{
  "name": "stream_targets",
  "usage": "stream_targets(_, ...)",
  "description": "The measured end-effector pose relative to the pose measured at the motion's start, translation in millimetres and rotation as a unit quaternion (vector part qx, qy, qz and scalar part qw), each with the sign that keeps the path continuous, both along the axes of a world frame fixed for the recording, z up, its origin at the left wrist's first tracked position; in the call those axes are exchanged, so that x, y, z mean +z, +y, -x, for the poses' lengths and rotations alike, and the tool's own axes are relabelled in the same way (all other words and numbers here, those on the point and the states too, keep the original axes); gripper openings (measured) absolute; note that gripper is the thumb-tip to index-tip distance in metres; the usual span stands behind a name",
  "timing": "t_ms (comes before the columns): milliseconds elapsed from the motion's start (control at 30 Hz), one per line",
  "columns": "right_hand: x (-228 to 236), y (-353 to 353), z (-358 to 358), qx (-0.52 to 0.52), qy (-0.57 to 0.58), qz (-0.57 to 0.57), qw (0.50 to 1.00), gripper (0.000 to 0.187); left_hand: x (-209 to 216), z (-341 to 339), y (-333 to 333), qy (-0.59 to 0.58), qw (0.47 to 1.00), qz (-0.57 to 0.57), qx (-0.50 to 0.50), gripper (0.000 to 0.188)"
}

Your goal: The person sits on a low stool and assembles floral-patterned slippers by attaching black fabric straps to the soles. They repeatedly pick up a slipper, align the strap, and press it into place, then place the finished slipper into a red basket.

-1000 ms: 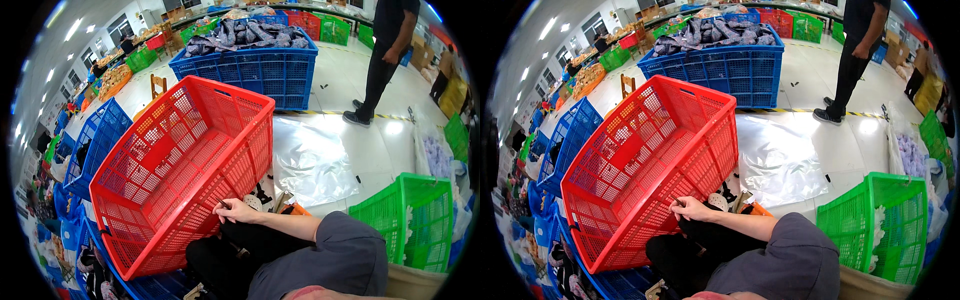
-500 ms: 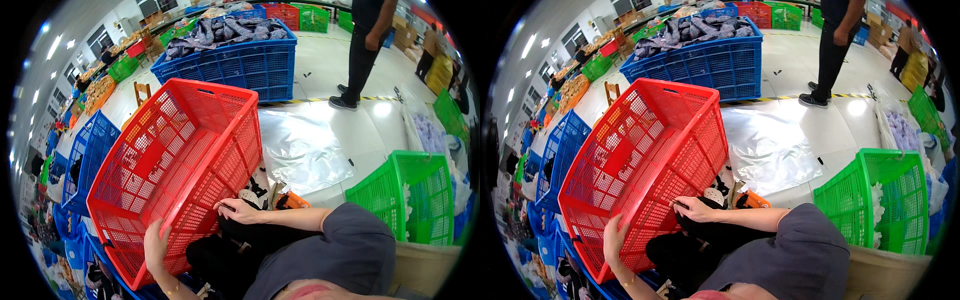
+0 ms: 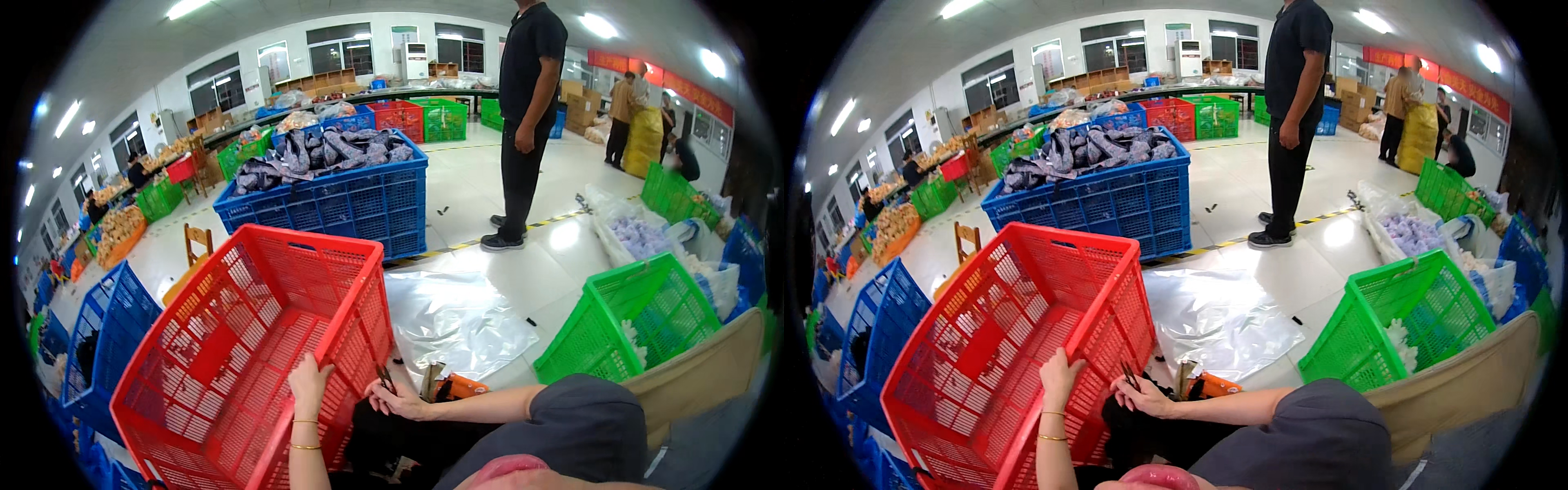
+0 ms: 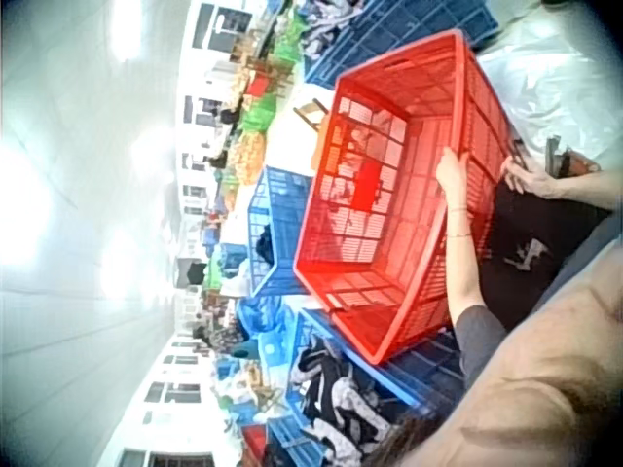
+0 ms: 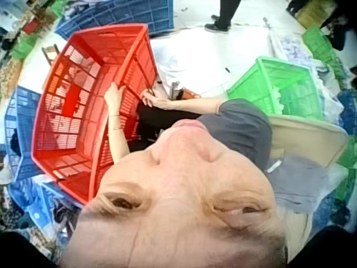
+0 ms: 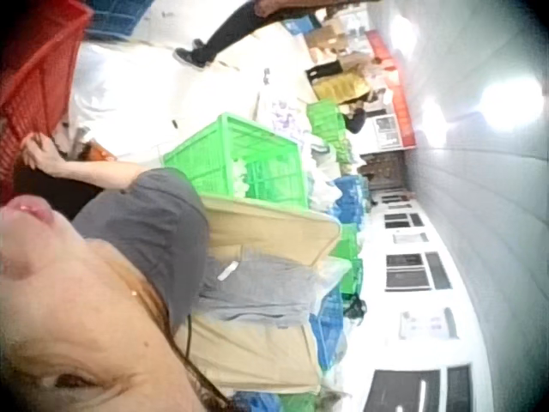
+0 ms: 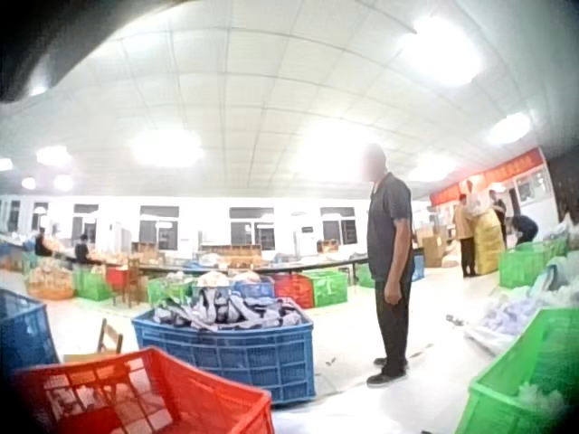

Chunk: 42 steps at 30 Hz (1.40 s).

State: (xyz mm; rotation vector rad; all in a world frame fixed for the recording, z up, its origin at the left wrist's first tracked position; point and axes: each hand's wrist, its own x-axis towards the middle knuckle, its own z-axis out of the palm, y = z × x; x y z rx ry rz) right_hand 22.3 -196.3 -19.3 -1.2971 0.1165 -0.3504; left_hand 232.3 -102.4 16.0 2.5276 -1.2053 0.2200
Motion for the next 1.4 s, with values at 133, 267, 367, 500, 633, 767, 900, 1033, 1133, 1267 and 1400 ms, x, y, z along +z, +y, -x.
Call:
stream_targets(133, 0, 5, -5, 0.009, 0.005, 0.0, 1.0, 0.027, -8, 3, 4, -0.031, 0.999, 0.018, 0.022, 0.043)
stream_targets(267, -6, 13, -7, -0.003, 0.013, 0.023, 1.0, 0.027, -7, 6, 5, -0.034, 0.999, 0.004, 0.022, 0.039)
stream_targets(367, -1, 15, -7, 0.002, 0.019, 0.023, 1.0, 0.027, -6, 3, 4, -0.047, 0.999, 0.005, 0.025, 0.039)
stream_targets(500, 6, 19, -6, 0.009, 0.023, 0.001, 1.0, 0.025, -7, 1, 7, -0.051, 0.998, -0.009, 0.032, 0.038)
stream_targets(633, 0, 16, -7, -0.001, 0.011, 0.026, 1.0, 0.023, -6, 2, 5, -0.071, 0.997, -0.003, 0.025, 0.038)
stream_targets(767, -4, 12, -9, 0.001, 0.009, 0.02, 1.0, 0.022, -8, 1, 3, -0.089, 0.995, -0.016, 0.031, 0.039)
stream_targets(900, -3, 12, -7, 0.004, 0.012, 0.01, 1.0, 0.022, -9, 3, 2, -0.089, 0.995, -0.034, 0.036, 0.039)
stream_targets(1033, -6, 11, -7, 0.005, 0.007, 0.019, 1.0, 0.022, -9, 4, 2, -0.088, 0.995, -0.017, 0.041, 0.04)
stream_targets(1133, -6, 10, -7, 0.009, -0.002, 0.018, 1.0, 0.022, -11, 4, 1, -0.086, 0.995, -0.014, 0.044, 0.041)
stream_targets(1267, -8, 9, -8, 0.007, 0.004, 0.01, 1.0, 0.022, -12, 6, 0, -0.093, 0.994, -0.016, 0.049, 0.041)
stream_targets(1400, -5, 12, -6, -0.007, -0.001, 0.039, 0.999, 0.021, -13, 9, -1, -0.101, 0.993, -0.003, 0.054, 0.042)
